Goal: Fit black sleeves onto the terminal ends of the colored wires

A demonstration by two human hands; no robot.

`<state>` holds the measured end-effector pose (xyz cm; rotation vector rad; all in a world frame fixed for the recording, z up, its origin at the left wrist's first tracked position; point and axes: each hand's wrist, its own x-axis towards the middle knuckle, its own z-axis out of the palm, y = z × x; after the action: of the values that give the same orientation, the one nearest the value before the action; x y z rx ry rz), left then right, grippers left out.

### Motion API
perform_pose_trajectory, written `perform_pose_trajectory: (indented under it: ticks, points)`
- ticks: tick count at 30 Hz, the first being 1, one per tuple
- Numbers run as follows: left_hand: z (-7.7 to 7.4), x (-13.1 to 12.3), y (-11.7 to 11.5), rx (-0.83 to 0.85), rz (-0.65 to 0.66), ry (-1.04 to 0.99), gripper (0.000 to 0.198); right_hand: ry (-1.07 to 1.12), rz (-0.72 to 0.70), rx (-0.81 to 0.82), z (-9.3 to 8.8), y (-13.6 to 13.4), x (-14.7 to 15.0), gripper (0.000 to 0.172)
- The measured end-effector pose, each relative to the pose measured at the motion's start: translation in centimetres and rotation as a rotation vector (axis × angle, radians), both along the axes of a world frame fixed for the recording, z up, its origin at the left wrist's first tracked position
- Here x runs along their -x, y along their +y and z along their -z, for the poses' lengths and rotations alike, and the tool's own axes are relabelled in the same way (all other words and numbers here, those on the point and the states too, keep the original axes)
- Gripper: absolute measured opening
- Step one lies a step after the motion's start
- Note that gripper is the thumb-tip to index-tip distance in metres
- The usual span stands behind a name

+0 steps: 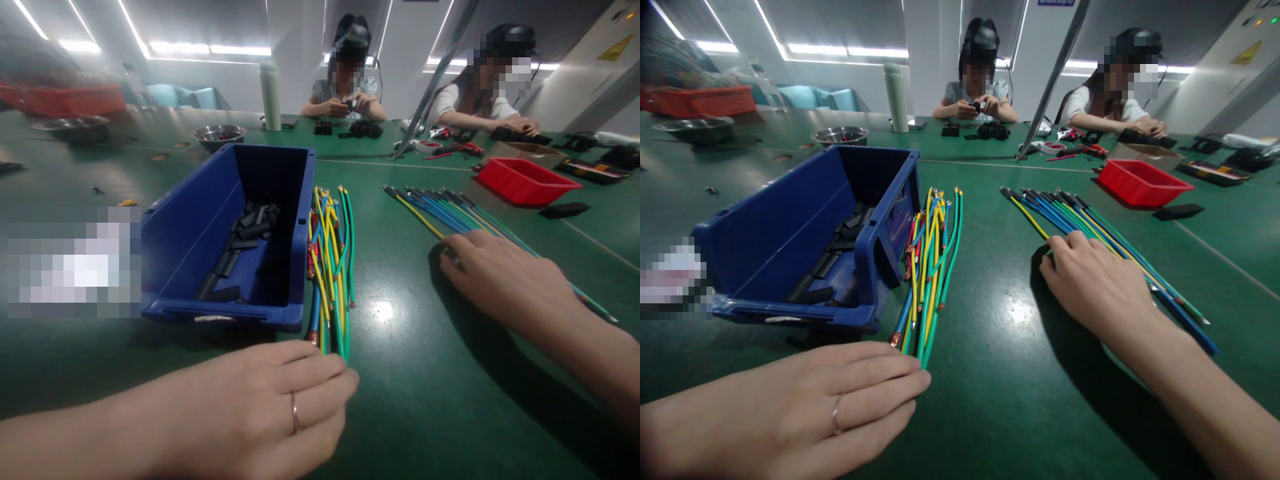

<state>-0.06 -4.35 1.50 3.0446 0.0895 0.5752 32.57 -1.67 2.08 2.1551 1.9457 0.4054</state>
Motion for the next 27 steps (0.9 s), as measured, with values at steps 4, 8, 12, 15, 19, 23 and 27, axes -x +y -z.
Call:
perform_pose_trajectory:
  ticks: [4, 8, 12, 15, 19, 23, 27]
  points:
    - [0.1, 0.0, 0.1, -0.014, 0.004, 0.02, 0.037, -0.022, 0.07, -0.015, 0.6, 0.6, -0.9, 0.039]
    - [0.3, 0.0, 0.1, -0.022, 0.004, 0.013, 0.036, -0.018, 0.082, -0.007, 0.8, 0.9, -1.7, 0.044]
    - [0.3, 0.1, 0.0, -0.024, 0.0, 0.004, 0.034, -0.011, 0.081, -0.008, 0.6, 0.9, -1.7, 0.046]
    - [0.4, 0.1, 0.0, -0.026, 0.002, -0.012, 0.034, -0.008, 0.04, -0.013, 0.4, 0.9, -1.2, 0.044]
    - [0.6, 0.1, 0.0, -0.023, 0.002, -0.014, 0.033, 0.018, -0.014, -0.002, 0.3, 0.8, -0.5, 0.041]
    - [0.4, 0.0, 0.1, -0.019, 0.008, -0.018, 0.035, 0.043, -0.025, 0.006, 0.5, 0.8, -0.5, 0.042]
    - [0.3, 0.0, 0.1, -0.016, -0.003, -0.014, 0.037, 0.055, -0.008, -0.013, 0.6, 0.8, -0.9, 0.043]
